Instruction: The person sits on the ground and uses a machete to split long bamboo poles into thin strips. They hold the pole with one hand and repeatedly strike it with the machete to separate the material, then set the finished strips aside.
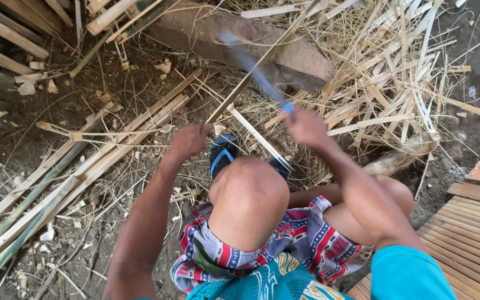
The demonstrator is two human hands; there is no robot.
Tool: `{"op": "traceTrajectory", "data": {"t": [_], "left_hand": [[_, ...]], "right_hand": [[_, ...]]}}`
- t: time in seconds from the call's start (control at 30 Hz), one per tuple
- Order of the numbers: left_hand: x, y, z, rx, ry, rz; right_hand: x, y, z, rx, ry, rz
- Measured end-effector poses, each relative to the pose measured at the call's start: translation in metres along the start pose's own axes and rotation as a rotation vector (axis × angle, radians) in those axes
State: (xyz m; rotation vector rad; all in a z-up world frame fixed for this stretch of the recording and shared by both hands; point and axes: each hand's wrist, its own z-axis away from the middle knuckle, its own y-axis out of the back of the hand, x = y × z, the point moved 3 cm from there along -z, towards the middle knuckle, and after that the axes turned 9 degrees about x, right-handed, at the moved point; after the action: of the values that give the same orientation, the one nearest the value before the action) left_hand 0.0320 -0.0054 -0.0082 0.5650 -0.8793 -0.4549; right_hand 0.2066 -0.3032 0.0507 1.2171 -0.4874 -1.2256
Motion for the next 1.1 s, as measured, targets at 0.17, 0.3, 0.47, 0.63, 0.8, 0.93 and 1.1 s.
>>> {"op": "traceTrajectory", "data": {"t": [0.17, 0.3, 0.47, 0.63, 0.8, 0.93, 1.1], "left_hand": [[0.003, 0.001, -0.004, 0.010, 0.023, -0.006], [0.002, 0.009, 0.004, 0.058, -0.025, -0.060], [-0.020, 0.007, 0.021, -0.071, 0.090, 0.056], [-0.026, 0.026, 0.010, -0.028, 0.059, -0.134], [0.052, 0.006, -0.071, 0.076, -0.062, -0.031], [0.052, -0.009, -0.097, 0.034, -0.083, 0.132], [-0.014, -0.027, -0.047, -0.042, -0.181, -0.270]], "right_hand": [[-0.052, -0.027, 0.024, -0.087, 0.229, 0.024], [-0.046, -0.011, 0.009, -0.056, 0.052, -0.004], [0.011, -0.007, -0.031, -0.003, 0.104, 0.049], [0.051, 0.010, -0.054, 0.275, -0.087, -0.029], [0.019, 0.007, -0.046, 0.277, -0.181, -0.121], [-0.008, 0.010, -0.028, 0.186, -0.147, -0.091], [-0.010, -0.009, -0.012, -0.052, 0.055, 0.128]]}}
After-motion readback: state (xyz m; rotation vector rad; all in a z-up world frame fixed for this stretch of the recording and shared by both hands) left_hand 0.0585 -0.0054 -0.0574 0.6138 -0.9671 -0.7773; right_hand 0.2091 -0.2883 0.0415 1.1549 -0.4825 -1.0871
